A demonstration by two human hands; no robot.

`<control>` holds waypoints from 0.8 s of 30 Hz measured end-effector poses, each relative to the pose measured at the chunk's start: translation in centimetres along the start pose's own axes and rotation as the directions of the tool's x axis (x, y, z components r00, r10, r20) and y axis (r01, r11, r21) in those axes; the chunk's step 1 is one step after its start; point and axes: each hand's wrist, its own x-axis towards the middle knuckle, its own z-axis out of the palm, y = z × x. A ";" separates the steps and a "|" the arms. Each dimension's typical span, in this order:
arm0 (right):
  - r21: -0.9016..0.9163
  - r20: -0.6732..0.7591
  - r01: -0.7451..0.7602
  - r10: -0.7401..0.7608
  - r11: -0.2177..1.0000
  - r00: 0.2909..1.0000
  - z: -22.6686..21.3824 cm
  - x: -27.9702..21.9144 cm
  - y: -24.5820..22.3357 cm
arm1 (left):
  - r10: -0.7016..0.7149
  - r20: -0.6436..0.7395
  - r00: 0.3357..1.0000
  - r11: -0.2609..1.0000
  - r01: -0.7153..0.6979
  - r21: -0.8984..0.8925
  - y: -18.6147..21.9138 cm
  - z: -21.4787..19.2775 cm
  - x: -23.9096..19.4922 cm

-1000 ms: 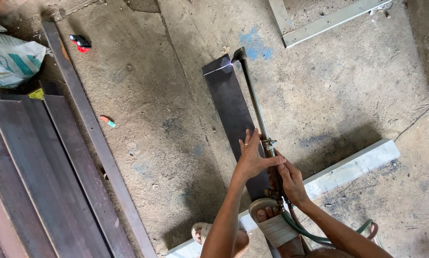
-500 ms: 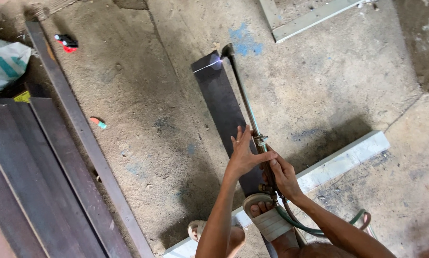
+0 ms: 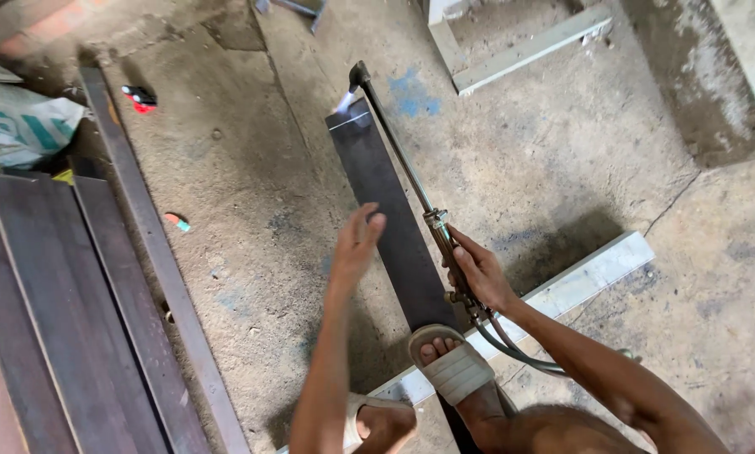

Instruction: The person cuts a metal beam using an oxy-fuel torch.

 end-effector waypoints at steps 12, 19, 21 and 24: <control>-0.185 0.098 0.380 -0.368 0.906 0.925 1.8 2.5 -2.9 | 0.273 -0.334 0.902 0.961 -0.269 0.060 0.8 -9.0 -17.5; -0.182 0.117 0.540 -0.527 0.822 0.842 6.9 -0.5 -4.3 | 0.107 -0.124 0.987 0.848 -0.155 -0.506 -1.6 4.1 -10.1; -0.210 0.218 0.554 -0.514 0.806 0.830 7.8 -1.2 -4.8 | 0.080 -0.275 0.958 0.731 -0.244 -0.637 -1.2 5.4 -9.4; -0.268 0.335 0.587 -0.498 0.764 0.800 7.1 -1.2 -5.8 | 0.023 -0.413 0.911 0.563 -0.353 -0.748 -2.5 6.1 -7.9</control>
